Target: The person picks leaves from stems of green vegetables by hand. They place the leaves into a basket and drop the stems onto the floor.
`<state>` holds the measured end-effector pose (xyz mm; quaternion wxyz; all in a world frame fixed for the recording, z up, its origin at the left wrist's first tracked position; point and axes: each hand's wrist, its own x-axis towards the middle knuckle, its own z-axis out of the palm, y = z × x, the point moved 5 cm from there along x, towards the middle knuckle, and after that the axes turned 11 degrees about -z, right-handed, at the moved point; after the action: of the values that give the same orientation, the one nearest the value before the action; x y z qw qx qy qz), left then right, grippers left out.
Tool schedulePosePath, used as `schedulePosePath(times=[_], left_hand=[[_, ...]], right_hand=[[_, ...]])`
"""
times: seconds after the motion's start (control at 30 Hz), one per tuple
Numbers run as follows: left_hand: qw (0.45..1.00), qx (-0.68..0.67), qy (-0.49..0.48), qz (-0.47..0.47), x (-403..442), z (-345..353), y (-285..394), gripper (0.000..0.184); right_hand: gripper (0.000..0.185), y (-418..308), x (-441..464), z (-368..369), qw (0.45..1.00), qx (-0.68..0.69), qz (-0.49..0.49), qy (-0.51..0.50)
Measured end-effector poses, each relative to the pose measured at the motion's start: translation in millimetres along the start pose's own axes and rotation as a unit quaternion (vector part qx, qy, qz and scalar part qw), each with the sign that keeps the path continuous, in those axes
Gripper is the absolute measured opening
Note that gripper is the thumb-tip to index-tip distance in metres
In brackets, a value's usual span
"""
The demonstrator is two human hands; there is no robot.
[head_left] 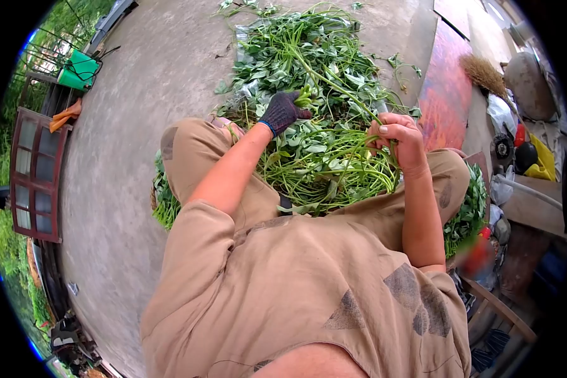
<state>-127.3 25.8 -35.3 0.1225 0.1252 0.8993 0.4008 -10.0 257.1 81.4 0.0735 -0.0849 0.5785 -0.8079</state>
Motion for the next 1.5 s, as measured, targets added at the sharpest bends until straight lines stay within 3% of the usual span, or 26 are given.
schedulePosePath(times=[0.07, 0.13, 0.23, 0.33, 0.4, 0.5, 0.6, 0.67, 0.7, 0.77, 0.8, 0.87, 0.9, 0.97, 1.0, 1.1, 1.2, 1.27, 1.43, 1.5], left_hand=[[0.997, -0.039, -0.064, -0.032, 0.0, 10.0, -9.7, 0.041], [0.991, -0.04, -0.1, -0.078, -4.6, 7.0, -3.7, 0.037], [0.966, -0.199, -0.139, -0.088, -8.7, 8.2, -7.0, 0.026], [0.927, -0.316, -0.167, -0.112, -13.2, 2.1, 2.0, 0.022], [0.897, -0.371, -0.186, -0.151, -14.9, -0.7, 4.7, 0.022], [0.816, -0.492, -0.255, -0.166, -32.1, -28.0, 46.7, 0.015], [0.77, -0.538, -0.29, -0.18, -38.8, -34.6, 56.6, 0.016], [0.75, -0.553, -0.313, -0.182, -42.4, -33.2, 59.8, 0.017], [0.738, -0.564, -0.323, -0.183, -44.7, -29.9, 62.7, 0.018], [0.7, -0.594, -0.356, -0.175, -44.2, -21.4, 61.3, 0.02], [0.698, -0.601, -0.349, -0.175, -43.9, -18.9, 60.1, 0.02], [0.694, -0.615, -0.332, -0.174, -42.8, -16.3, 61.4, 0.021], [0.673, -0.634, -0.334, -0.181, -45.2, -16.4, 63.9, 0.019], [0.695, -0.62, -0.292, -0.217, -41.0, -12.1, 51.8, 0.018], [0.705, -0.612, -0.27, -0.235, -41.8, -13.8, 54.4, 0.017], [0.81, -0.509, -0.154, -0.245, -50.6, -30.9, 65.4, 0.018], [0.879, -0.398, -0.184, -0.187, -54.4, -27.5, 76.8, 0.02], [0.918, -0.299, -0.194, -0.173, -62.5, -18.6, 85.7, 0.017], [0.865, -0.433, -0.125, -0.22, -49.2, -7.5, 55.9, 0.018], [0.87, -0.415, -0.031, -0.265, -29.4, -16.9, 18.2, 0.019]], right_hand=[[0.023, -5.1, -2.9, -4.1, 1.0, -0.01, -0.017, -0.024], [0.021, -9.1, -2.5, -13.2, 0.998, -0.054, -0.032, 0.015], [0.023, -9.5, 1.5, -27.5, 0.995, -0.08, -0.027, 0.047], [0.029, -13.7, 8.9, -38.1, 0.956, -0.283, -0.06, 0.05], [0.027, -2.3, 14.8, -57.0, 0.884, -0.447, -0.097, 0.094], [0.038, -8.5, 16.8, -42.3, 0.686, -0.677, -0.182, 0.194], [0.033, -17.0, 13.1, -0.4, 0.6, -0.691, -0.357, 0.187], [0.021, -11.3, 7.6, 40.6, 0.607, -0.646, -0.449, 0.109], [0.016, -1.9, 7.4, 56.8, 0.65, -0.614, -0.447, 0.045], [0.019, 32.7, 9.2, 70.4, 0.741, -0.582, -0.336, -0.013], [0.021, 54.5, 13.5, 66.4, 0.798, -0.561, -0.22, -0.01], [0.018, 81.3, 18.8, 56.9, 0.921, -0.371, -0.121, -0.002], [0.018, 79.6, 19.2, 56.5, 0.921, -0.365, -0.138, -0.002], [0.016, 75.9, 18.4, 54.2, 0.92, -0.352, -0.171, -0.004], [0.015, 80.2, 19.2, 48.1, 0.942, -0.305, -0.141, 0.017], [0.012, 87.5, 19.5, 30.8, 0.978, -0.194, -0.043, 0.065], [0.012, 84.4, 16.1, 27.0, 0.985, -0.164, 0.0, 0.045], [0.011, 79.5, 16.4, 28.5, 0.979, -0.201, -0.025, 0.01], [0.014, 67.3, 12.5, 19.7, 0.98, -0.195, 0.017, -0.034], [0.012, 57.9, 7.8, 9.7, 0.989, -0.141, 0.049, -0.015]])
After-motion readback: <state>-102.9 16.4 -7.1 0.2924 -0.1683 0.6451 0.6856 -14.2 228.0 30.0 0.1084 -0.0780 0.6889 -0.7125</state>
